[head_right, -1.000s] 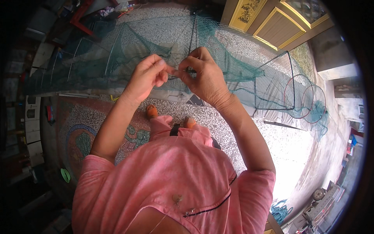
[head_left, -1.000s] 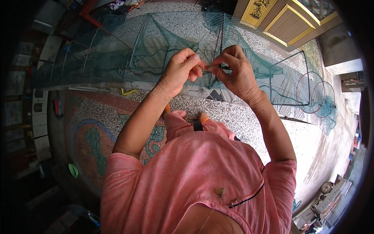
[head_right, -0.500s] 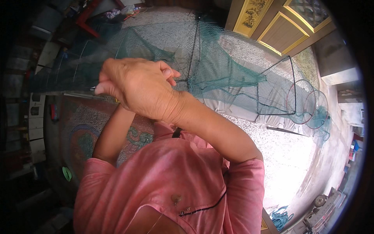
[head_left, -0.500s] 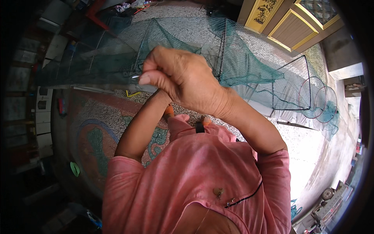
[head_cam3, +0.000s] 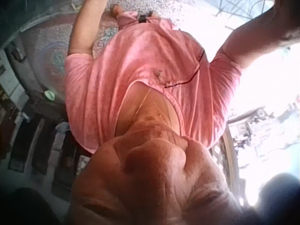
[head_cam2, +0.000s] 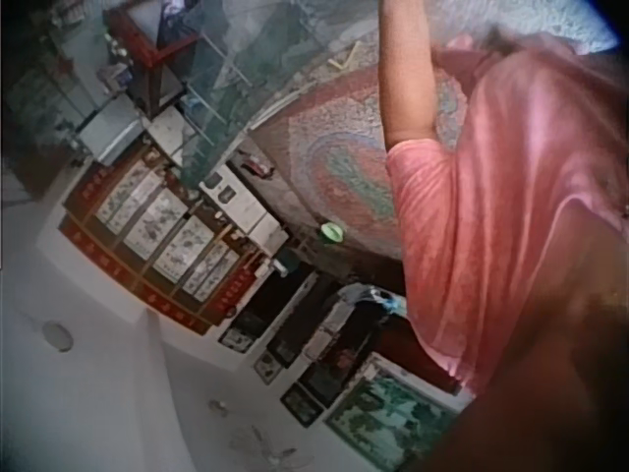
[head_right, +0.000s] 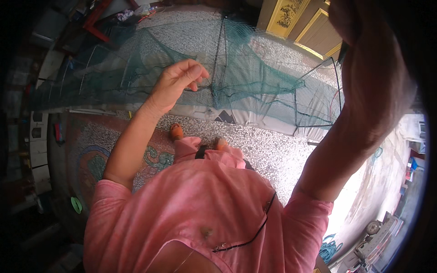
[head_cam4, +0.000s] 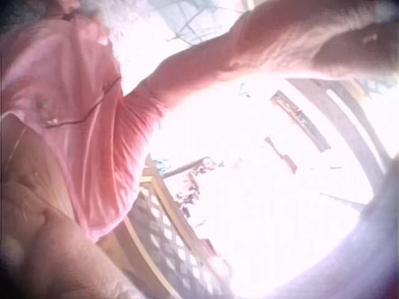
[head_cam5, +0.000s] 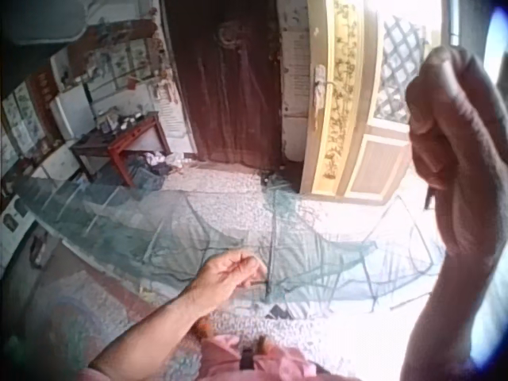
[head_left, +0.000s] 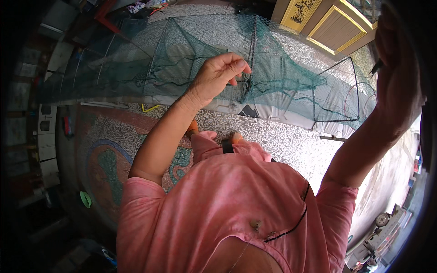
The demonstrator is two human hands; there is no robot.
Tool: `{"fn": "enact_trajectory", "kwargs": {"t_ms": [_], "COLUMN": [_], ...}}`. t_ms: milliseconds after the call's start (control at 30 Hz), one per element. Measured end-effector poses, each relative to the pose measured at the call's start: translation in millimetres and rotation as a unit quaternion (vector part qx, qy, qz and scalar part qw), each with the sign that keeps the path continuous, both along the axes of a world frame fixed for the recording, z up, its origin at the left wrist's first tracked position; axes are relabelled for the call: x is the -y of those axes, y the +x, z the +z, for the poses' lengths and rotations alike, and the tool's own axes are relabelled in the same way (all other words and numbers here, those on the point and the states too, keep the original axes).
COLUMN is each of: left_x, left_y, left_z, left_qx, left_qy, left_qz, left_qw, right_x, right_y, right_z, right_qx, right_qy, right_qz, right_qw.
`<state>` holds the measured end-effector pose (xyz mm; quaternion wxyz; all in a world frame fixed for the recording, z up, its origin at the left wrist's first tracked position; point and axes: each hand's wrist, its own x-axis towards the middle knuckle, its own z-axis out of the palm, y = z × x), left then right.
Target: The person uses a netting needle and thread to repair or assemble a large green mesh fishing net laid out on the floor. They join sections of the mesh by threading and tying knots by hand.
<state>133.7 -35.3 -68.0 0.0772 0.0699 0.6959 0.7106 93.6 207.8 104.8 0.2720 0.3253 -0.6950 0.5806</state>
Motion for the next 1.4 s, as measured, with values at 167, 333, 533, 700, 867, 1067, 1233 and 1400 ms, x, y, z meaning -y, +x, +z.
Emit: {"fn": "enact_trajectory", "kwargs": {"t_ms": [167, 333, 533, 700, 867, 1067, 1233, 1400], "left_x": [19, 19, 8, 3, 4, 11, 16, 16], "left_y": [-13, -15, -9, -7, -12, -13, -6, -5], "left_z": [2, -3, -6, -12, -19, -20, -19, -32], "left_qx": [0.060, 0.060, 0.010, -0.018, -0.038, 0.070, 0.085, 0.070], "left_qy": [0.157, 0.117, 0.031, -0.090, -0.043, 0.072, 0.088, 0.151], "left_qz": [0.064, 0.040, 0.040, 0.056, 0.060, 0.117, 0.088, 0.128], "left_qw": [0.984, 0.991, 0.999, 0.994, 0.997, 0.988, 0.989, 0.978], "right_x": [28, 32, 42, 43, 52, 83, 88, 114], "right_y": [-5, -8, -5, -13, -10, -5, -1, 7], "right_z": [-87, -135, -149, -161, -172, -173, -165, -149], "right_qx": [-0.034, 0.020, 0.017, 0.032, 0.223, 0.124, -0.016, -0.030], "right_qy": [0.375, 0.435, 0.475, 0.432, 0.242, 0.255, 0.389, 0.287], "right_qz": [0.009, -0.044, -0.087, -0.023, 0.038, 0.070, -0.034, 0.055], "right_qw": [0.927, 0.899, 0.876, 0.901, 0.943, 0.956, 0.921, 0.956]}}
